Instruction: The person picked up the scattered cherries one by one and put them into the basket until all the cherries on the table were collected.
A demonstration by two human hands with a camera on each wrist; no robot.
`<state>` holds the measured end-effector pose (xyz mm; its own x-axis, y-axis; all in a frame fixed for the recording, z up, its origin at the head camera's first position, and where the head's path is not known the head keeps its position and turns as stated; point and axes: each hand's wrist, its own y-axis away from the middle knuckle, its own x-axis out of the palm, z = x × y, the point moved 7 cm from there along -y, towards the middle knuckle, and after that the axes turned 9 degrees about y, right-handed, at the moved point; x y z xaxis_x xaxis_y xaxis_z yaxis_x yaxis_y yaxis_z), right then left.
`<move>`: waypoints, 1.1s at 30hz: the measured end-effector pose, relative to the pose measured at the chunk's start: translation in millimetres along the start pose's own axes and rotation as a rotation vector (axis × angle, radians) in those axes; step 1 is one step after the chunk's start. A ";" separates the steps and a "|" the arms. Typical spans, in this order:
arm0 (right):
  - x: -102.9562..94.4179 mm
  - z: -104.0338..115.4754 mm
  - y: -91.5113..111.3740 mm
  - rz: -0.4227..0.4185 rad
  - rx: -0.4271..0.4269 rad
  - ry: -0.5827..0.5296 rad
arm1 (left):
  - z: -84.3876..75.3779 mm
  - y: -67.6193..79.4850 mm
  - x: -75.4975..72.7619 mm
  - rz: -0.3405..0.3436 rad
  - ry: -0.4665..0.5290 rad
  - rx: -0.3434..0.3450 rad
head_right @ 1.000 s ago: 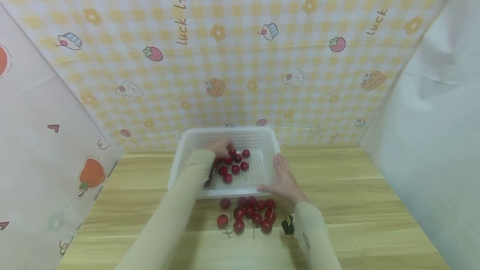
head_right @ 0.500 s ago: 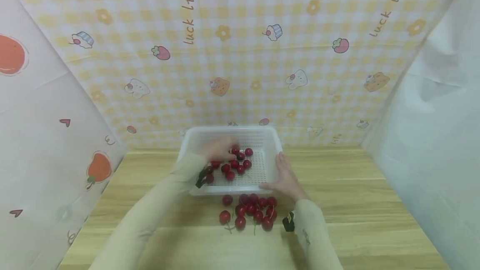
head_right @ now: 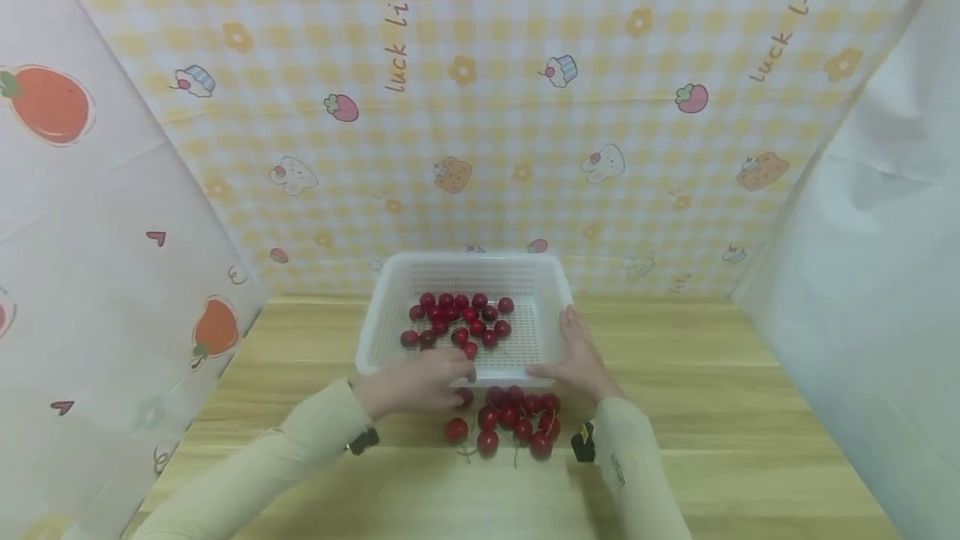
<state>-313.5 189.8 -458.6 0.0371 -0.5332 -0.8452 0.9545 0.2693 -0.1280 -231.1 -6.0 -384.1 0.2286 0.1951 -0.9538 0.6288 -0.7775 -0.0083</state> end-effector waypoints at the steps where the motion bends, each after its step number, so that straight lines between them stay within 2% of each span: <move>1: 0.2 -0.6 0.0 0.000 0.000 0.000 | -1.6 1.9 7.0 0.020 0.022 0.012; 4: 0.9 -2.3 -0.2 0.002 0.002 -0.001 | -6.0 7.7 26.9 0.078 0.062 0.040; 7: 1.5 -2.7 -0.3 -0.001 0.001 -0.007 | -4.0 10.8 47.1 0.112 0.034 0.059; 10: 1.6 -1.6 -0.2 -0.005 -0.005 -0.012 | 3.3 12.8 62.9 0.117 -0.022 0.041; 14: 0.7 0.1 0.6 -0.007 -0.003 -0.011 | 14.6 14.0 77.3 0.148 -0.017 -0.028; 17: -0.4 -0.1 1.3 -0.004 0.003 0.002 | 19.8 13.3 86.0 0.166 -0.001 -0.066; 19: -2.2 0.1 1.6 -0.009 0.000 0.001 | 20.7 12.0 91.2 0.168 0.007 -0.064; 24: -4.4 -1.1 0.7 -0.021 -0.007 -0.012 | 19.4 8.9 99.3 0.152 -0.003 -0.028; 28: -0.8 -4.0 -0.5 -0.009 0.004 -0.004 | 24.4 7.7 108.8 0.118 -0.013 -0.001; 33: 2.8 -4.5 -0.5 -0.008 0.008 -0.013 | 24.9 7.4 109.2 0.083 0.015 0.057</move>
<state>-315.2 191.8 -463.2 0.0333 -0.5453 -0.8376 0.9570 0.2590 -0.1306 -219.9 -5.4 -495.8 0.2896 0.1377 -0.9472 0.5645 -0.8238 0.0529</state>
